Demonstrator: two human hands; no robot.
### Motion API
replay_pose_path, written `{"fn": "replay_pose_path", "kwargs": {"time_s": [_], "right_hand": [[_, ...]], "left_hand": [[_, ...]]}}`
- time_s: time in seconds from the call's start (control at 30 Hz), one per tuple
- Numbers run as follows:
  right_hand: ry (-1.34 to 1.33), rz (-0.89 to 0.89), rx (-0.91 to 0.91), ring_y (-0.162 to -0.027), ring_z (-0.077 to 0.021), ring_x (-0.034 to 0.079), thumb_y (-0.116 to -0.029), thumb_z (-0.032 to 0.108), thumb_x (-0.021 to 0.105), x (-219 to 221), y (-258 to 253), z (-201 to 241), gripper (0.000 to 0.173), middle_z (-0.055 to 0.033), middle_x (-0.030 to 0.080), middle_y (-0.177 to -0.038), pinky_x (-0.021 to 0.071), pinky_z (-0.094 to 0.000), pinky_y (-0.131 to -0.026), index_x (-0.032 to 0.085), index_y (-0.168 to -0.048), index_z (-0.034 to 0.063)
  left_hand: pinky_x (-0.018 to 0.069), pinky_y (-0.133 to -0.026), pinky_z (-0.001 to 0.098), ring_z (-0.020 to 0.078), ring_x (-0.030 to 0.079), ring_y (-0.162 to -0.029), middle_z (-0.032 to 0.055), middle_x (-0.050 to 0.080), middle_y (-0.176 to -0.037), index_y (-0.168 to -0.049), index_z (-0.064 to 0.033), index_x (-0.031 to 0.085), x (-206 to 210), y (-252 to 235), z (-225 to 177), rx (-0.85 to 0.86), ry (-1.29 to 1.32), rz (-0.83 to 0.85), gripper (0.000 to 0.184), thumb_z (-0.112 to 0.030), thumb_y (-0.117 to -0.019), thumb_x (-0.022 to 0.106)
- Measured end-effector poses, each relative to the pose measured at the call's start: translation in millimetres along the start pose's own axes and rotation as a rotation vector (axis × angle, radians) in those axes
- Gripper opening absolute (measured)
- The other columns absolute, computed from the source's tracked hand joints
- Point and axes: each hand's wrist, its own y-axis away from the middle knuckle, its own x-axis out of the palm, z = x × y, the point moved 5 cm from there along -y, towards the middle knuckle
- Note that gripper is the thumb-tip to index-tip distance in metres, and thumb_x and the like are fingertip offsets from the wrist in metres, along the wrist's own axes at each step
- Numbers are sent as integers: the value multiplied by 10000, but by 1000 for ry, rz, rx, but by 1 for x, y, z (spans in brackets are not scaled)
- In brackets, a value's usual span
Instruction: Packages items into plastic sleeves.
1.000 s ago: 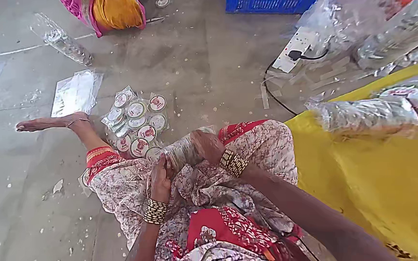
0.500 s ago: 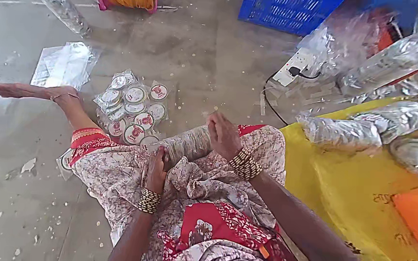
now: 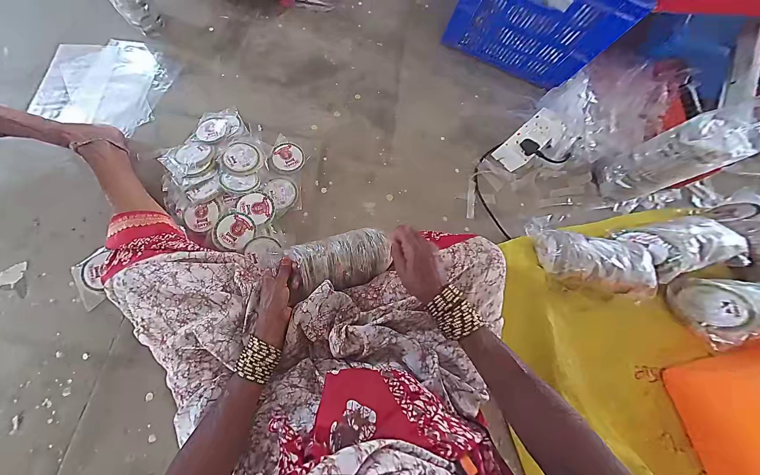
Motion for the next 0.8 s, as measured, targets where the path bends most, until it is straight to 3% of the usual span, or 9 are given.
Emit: {"fn": "replay_pose_path", "kwargs": {"time_s": [0.1,0.13,0.23,0.3,0.43,0.57,0.63,0.73,0.8], "right_hand": [[-70,-389,-166,-699,-301,675,-985,60,542,-25,3,18,152,-177,674,-870,556,-449,-617,655,-1010,-39],[-98,-348,-170,-714,-298,681,-992,68,543,-22,2,23,166,-179,683,-893,568,-455,-635,661,-1031,-41],[-55,151,-7,-1020,-418,691,-1054,98,455,22,0,25,290,-284,671,-1144,539,-548,-901,616,-1204,-90],[-48,222,65,-1109,-429,662,-1052,77,442,23,-2,33,315,-308,651,-1205,500,-532,-979,603,-1243,-115],[-46,-149,-127,-779,-353,695,-996,63,527,4,1,47,169,-217,672,-930,569,-492,-680,646,-1010,-55],[47,316,30,-1081,-425,674,-1065,116,428,36,-2,39,315,-285,652,-1206,519,-540,-944,593,-1252,-77],[40,237,-4,-1039,-422,685,-1050,104,453,23,-5,49,293,-284,676,-1119,527,-540,-926,624,-1191,-88],[-44,-118,-192,-751,-348,693,-972,55,543,5,-1,66,164,-218,676,-872,566,-481,-685,655,-979,-64],[-22,-4,-174,-835,-367,716,-1007,76,511,20,0,65,221,-244,697,-962,578,-494,-751,661,-1041,-82]], "left_hand": [[382,-446,153,7,401,-422,-77,455,-535,-799,-99,513,-4,1,4,-2,-4,26,375,-211,-1118,351],[375,-440,154,8,395,-419,-77,454,-533,-790,-101,512,-4,0,4,1,2,31,381,-209,-1118,351],[370,-437,154,7,390,-420,-77,447,-538,-827,-93,517,-3,0,5,1,12,30,346,-206,-1115,364],[390,-458,164,13,409,-437,-76,451,-552,-848,-90,522,-4,-2,5,7,-14,7,326,-206,-1114,374],[416,-486,174,29,435,-456,-65,460,-560,-844,-88,521,-8,0,6,-5,-21,-34,312,-201,-1109,400],[424,-501,178,38,444,-463,-57,467,-565,-839,-78,516,-4,3,2,-1,-36,-30,299,-181,-1103,421],[430,-518,176,36,448,-479,-60,465,-581,-861,-74,516,-3,4,0,11,-40,-27,283,-178,-1104,415],[439,-524,178,33,455,-479,-63,480,-573,-850,-77,524,-5,4,1,32,-13,-20,286,-163,-1100,416],[432,-525,183,39,451,-481,-62,474,-574,-842,-80,520,-4,4,0,32,-3,-4,293,-162,-1101,411]]}}
